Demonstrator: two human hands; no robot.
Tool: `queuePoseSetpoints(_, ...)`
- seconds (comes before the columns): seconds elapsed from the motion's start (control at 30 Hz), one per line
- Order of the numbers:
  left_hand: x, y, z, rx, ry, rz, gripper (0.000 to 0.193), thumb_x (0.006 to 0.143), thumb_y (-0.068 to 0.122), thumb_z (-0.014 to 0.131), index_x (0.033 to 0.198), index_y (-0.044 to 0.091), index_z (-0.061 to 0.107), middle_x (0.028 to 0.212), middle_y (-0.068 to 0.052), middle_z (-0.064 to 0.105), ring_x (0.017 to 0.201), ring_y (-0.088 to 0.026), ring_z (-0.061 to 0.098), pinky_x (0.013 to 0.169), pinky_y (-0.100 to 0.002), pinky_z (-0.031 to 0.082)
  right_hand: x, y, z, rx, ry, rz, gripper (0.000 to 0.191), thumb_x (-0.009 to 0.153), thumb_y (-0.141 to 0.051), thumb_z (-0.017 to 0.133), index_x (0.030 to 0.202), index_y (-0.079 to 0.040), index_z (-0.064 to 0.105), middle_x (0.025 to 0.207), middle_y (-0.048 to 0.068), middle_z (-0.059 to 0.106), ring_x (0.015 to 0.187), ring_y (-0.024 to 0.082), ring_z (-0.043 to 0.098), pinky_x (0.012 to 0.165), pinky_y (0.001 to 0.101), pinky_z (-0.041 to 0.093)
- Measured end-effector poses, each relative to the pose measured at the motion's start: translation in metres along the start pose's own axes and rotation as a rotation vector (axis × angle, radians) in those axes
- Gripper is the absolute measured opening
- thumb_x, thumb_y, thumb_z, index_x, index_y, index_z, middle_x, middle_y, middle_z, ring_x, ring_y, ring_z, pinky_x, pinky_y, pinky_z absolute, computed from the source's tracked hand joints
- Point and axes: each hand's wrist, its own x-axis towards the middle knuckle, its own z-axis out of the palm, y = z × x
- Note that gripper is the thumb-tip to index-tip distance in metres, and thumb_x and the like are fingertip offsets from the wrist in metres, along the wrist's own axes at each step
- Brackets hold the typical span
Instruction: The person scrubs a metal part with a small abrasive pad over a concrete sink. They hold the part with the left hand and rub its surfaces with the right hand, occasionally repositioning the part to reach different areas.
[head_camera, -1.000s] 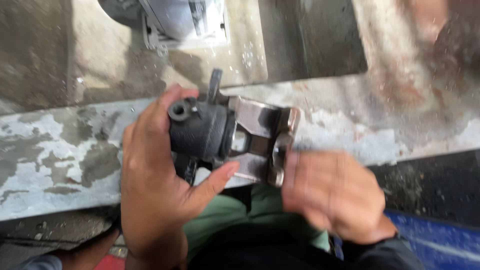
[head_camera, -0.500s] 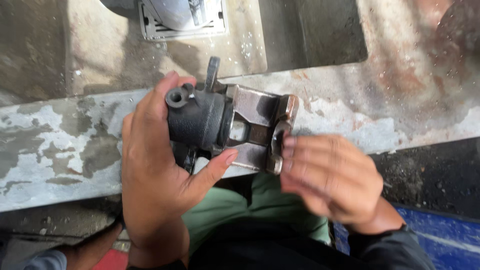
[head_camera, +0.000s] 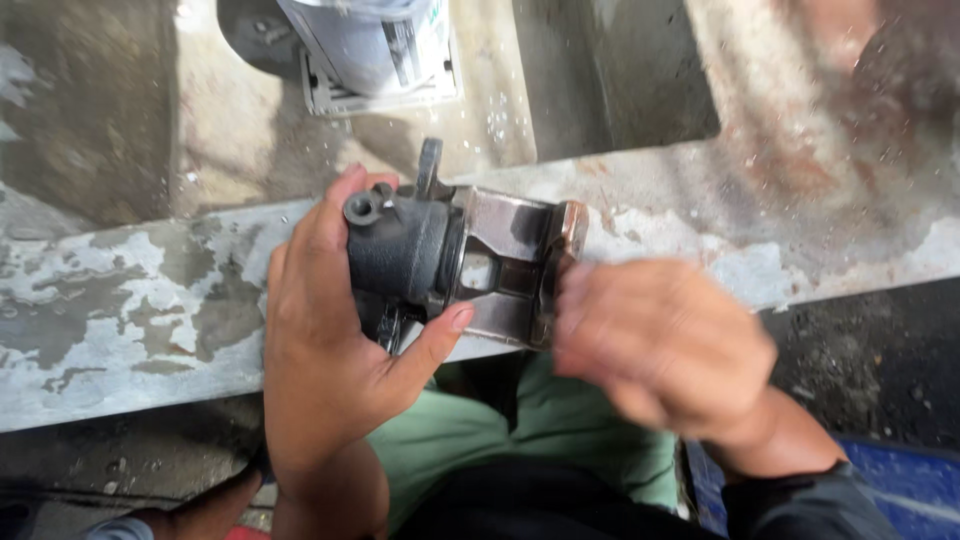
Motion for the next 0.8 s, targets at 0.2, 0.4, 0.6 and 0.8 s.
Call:
queuePoseSetpoints(0.2,-0.005,-0.005,0.003,-0.007,-0.005,-0.002,0.095,0.085,0.034,0.088,0.157,0.001,0.035,0.142,-0.011,0.060,0.124,-0.029,0.061,0.110,-0.039,0.041,0.011,-0.001,-0.010,0.044,-0.142,-0.208,0.023,0.085,-0.011,0.083,0.102,0.000,0.074,0.104,0.013,0.072,0.104,0.032,0.073,0.087,0.0400,0.059)
queuePoseSetpoints(0.4,-0.004,-0.004,0.003,0.002,-0.004,-0.013,0.092,0.086,0.033,0.088,0.154,0.000,0.035,0.142,-0.012,0.060,0.125,-0.030,0.061,0.110,-0.040,0.042,0.010,0.004,-0.011,0.106,-0.158,-0.249,0.021,0.086,-0.009,0.081,0.102,0.001,0.073,0.106,0.013,0.072,0.107,0.033,0.073,0.089,0.0402,0.060)
queuePoseSetpoints(0.6,-0.002,-0.001,0.002,-0.012,-0.010,-0.030,0.093,0.083,0.033,0.088,0.154,0.000,0.037,0.145,-0.013,0.060,0.129,-0.032,0.061,0.111,-0.043,0.042,0.000,0.005,-0.005,0.052,-0.115,-0.225,0.021,0.087,-0.009,0.086,0.099,-0.001,0.072,0.103,0.012,0.072,0.104,0.032,0.073,0.084,0.0388,0.059)
queuePoseSetpoints(0.8,0.000,-0.003,0.002,0.013,0.012,0.034,0.092,0.084,0.034,0.087,0.153,0.000,0.037,0.145,-0.013,0.058,0.135,-0.034,0.058,0.115,-0.045,0.040,-0.005,0.006,-0.002,0.120,-0.093,-0.225,0.023,0.083,-0.010,0.085,0.101,-0.003,0.072,0.104,0.010,0.071,0.105,0.033,0.074,0.088,0.0401,0.060)
